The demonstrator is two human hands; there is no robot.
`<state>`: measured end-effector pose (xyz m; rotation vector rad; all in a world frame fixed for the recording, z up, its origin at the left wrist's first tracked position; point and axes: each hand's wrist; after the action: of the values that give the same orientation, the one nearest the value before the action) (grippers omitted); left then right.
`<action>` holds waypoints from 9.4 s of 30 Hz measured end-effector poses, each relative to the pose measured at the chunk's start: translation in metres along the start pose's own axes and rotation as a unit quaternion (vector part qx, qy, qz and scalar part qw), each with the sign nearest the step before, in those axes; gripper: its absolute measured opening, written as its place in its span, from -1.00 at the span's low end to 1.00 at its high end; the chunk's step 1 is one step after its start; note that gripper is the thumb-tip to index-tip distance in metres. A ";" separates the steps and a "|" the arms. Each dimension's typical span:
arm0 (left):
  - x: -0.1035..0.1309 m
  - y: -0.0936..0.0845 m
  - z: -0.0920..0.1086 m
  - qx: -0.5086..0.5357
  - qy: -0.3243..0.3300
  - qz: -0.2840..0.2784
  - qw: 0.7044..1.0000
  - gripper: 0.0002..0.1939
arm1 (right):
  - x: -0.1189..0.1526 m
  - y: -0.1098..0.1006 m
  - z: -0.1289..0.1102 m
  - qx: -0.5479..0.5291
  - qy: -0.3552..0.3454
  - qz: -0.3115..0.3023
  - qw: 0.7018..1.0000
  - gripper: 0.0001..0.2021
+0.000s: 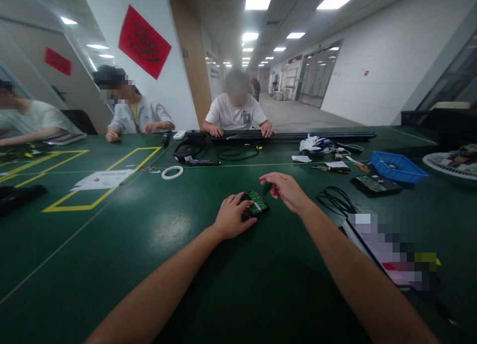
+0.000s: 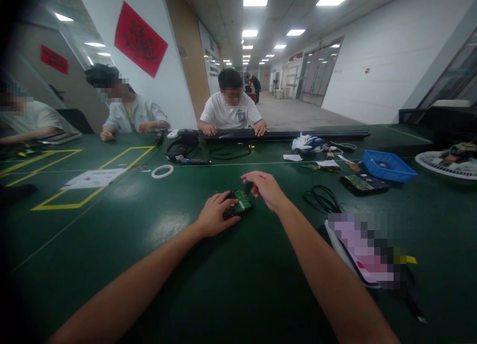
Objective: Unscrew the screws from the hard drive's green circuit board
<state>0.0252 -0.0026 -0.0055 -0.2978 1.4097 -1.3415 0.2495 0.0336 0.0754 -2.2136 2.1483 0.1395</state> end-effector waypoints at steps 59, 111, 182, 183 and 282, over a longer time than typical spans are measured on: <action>0.000 -0.001 0.000 0.001 -0.009 -0.009 1.000 -0.38 | 0.001 0.004 0.002 -0.062 0.035 -0.005 0.997 -0.75; 0.000 -0.001 0.000 -0.002 -0.001 -0.007 1.000 -0.38 | 0.002 0.000 -0.002 -0.066 0.063 -0.006 0.996 -0.75; -0.001 -0.005 0.002 -0.002 -0.008 -0.015 1.000 -0.38 | 0.000 -0.004 -0.002 -0.015 0.016 -0.009 1.000 -0.78; -0.001 -0.005 0.002 -0.002 -0.007 -0.015 1.000 -0.38 | 0.000 -0.004 -0.002 -0.016 0.019 -0.013 1.000 -0.79; -0.001 -0.004 0.003 -0.010 -0.009 -0.018 1.000 -0.38 | 0.003 0.001 0.000 -0.074 0.069 -0.062 0.993 -0.74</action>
<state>0.0257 -0.0049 -0.0009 -0.3498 1.4086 -1.3525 0.2483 0.0303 0.0755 -2.5031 2.1236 0.1490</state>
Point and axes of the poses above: each hand's wrist, its own x-axis away from the middle knuckle, its own y-axis out of the palm, z = x × y, and after that the axes turned 12 degrees about z, right-handed
